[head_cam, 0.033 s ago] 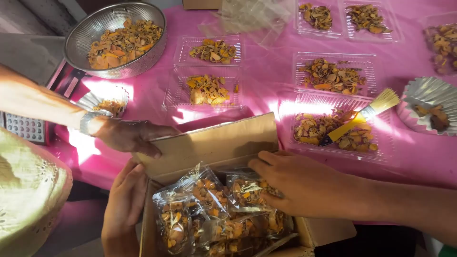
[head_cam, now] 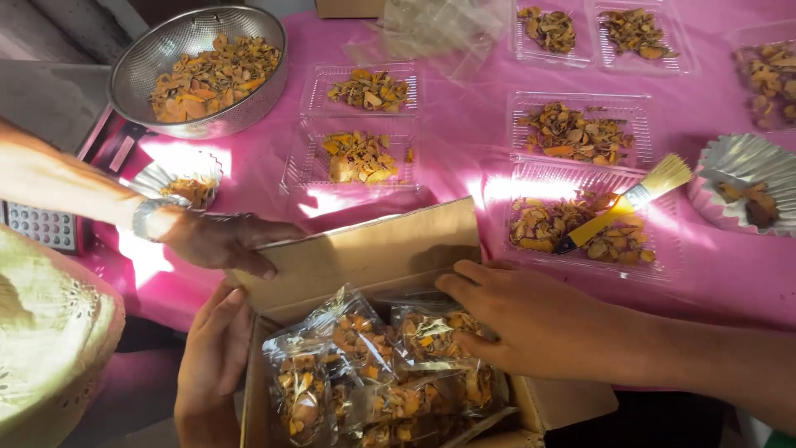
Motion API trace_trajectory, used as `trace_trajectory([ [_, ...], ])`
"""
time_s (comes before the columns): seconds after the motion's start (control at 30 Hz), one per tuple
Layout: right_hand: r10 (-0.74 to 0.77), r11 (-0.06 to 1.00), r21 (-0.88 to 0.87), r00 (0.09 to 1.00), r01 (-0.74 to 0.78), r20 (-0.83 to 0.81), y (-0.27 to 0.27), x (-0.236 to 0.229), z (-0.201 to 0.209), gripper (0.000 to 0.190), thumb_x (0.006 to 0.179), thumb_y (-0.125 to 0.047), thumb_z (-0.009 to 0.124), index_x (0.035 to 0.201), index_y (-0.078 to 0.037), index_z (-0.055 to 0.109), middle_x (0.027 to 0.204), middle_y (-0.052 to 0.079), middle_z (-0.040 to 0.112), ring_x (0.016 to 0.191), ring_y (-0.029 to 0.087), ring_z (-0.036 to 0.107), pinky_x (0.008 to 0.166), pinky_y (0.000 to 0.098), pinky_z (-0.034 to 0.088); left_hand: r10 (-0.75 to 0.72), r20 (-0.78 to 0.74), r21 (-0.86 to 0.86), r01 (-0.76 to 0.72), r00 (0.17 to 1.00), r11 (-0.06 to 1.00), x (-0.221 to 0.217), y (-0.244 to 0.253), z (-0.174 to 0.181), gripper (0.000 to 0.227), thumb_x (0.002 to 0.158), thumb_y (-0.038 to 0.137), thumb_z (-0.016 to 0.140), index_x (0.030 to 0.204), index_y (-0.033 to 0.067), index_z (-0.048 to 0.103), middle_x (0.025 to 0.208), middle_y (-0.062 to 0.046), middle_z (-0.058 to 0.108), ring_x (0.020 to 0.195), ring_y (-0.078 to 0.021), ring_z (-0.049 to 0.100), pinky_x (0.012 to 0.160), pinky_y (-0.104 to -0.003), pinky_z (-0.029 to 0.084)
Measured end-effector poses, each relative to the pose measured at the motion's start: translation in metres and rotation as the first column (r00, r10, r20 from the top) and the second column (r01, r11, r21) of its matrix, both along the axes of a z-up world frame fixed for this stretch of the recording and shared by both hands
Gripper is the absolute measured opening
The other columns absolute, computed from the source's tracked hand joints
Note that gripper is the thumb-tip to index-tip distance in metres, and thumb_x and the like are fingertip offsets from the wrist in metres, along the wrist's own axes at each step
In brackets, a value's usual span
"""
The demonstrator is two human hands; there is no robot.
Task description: Sorting and arranging dried tea ingredients into plastic containers using a brush and hands
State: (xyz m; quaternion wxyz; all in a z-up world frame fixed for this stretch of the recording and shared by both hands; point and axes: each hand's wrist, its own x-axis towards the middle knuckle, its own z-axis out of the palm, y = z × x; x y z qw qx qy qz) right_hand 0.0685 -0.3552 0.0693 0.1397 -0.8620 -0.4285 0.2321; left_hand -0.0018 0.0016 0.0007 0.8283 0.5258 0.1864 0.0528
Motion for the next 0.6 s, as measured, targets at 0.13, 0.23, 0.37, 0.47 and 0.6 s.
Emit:
trace_trajectory([
  [0.13, -0.169, 0.938, 0.308, 0.985, 0.156, 0.018, -0.025, -0.009, 0.008, 0.047, 0.095, -0.031, 0.063, 0.138, -0.011, 0.059, 0.132, 0.009, 0.065, 0.120, 0.028, 0.062, 0.103, 0.0428, 0.045, 0.006, 0.091, -0.066, 0.000, 0.996, 0.998, -0.014, 0.021, -0.015, 0.051, 0.099, 0.014, 0.038, 0.144, -0.0094, 0.046, 0.142, -0.029, 0.055, 0.131, -0.0368, 0.052, 0.114, -0.046, 0.039],
  [0.23, -0.271, 0.818, 0.522, 0.962, 0.242, -0.023, -0.061, -0.023, 0.020, 0.038, 0.091, -0.021, 0.067, 0.129, -0.014, 0.068, 0.122, 0.003, 0.076, 0.116, 0.019, 0.071, 0.103, 0.0340, 0.050, 0.008, 0.313, -0.241, 0.071, 0.950, 0.968, -0.034, 0.018, -0.010, 0.042, 0.105, 0.015, 0.043, 0.137, -0.0111, 0.051, 0.136, -0.035, 0.058, 0.127, -0.0446, 0.056, 0.110, -0.054, 0.040],
  [0.37, -0.453, 0.516, 0.710, 0.856, 0.479, -0.249, -0.131, -0.051, 0.014, 0.036, 0.085, -0.002, 0.067, 0.120, -0.001, 0.074, 0.111, 0.008, 0.082, 0.103, 0.014, 0.077, 0.093, 0.0234, 0.057, -0.947, -0.316, 0.494, 0.843, -0.056, -0.215, 0.133, 0.100, 0.097, 0.070, 0.097, 0.051, 0.067, 0.146, 0.0043, 0.048, 0.166, -0.016, 0.034, 0.151, -0.0300, 0.041, 0.112, -0.047, 0.051],
  [0.47, -0.621, 0.230, 0.805, 0.719, 0.546, -0.311, -0.197, -0.074, -0.045, 0.027, 0.090, -0.004, 0.059, 0.113, 0.002, 0.070, 0.102, 0.012, 0.076, 0.090, 0.018, 0.074, 0.082, 0.0250, 0.059, -0.922, -0.387, 0.506, 0.837, 0.006, -0.208, 0.232, 0.199, 0.166, 0.065, 0.096, 0.052, 0.066, 0.141, 0.0085, 0.050, 0.159, -0.013, 0.037, 0.144, -0.0286, 0.044, 0.109, -0.046, 0.051],
  [0.6, -0.571, -0.133, 0.819, 0.633, 0.558, -0.523, -0.234, -0.102, -0.123, 0.019, 0.098, -0.001, 0.057, 0.115, 0.001, 0.066, 0.104, 0.012, 0.070, 0.096, 0.017, 0.069, 0.100, 0.0246, 0.054, -0.849, -0.506, 0.531, 0.831, 0.153, -0.167, 0.210, 0.256, 0.087, 0.054, 0.094, 0.053, 0.065, 0.131, 0.0170, 0.054, 0.144, -0.008, 0.044, 0.130, -0.0258, 0.049, 0.101, -0.043, 0.052],
])
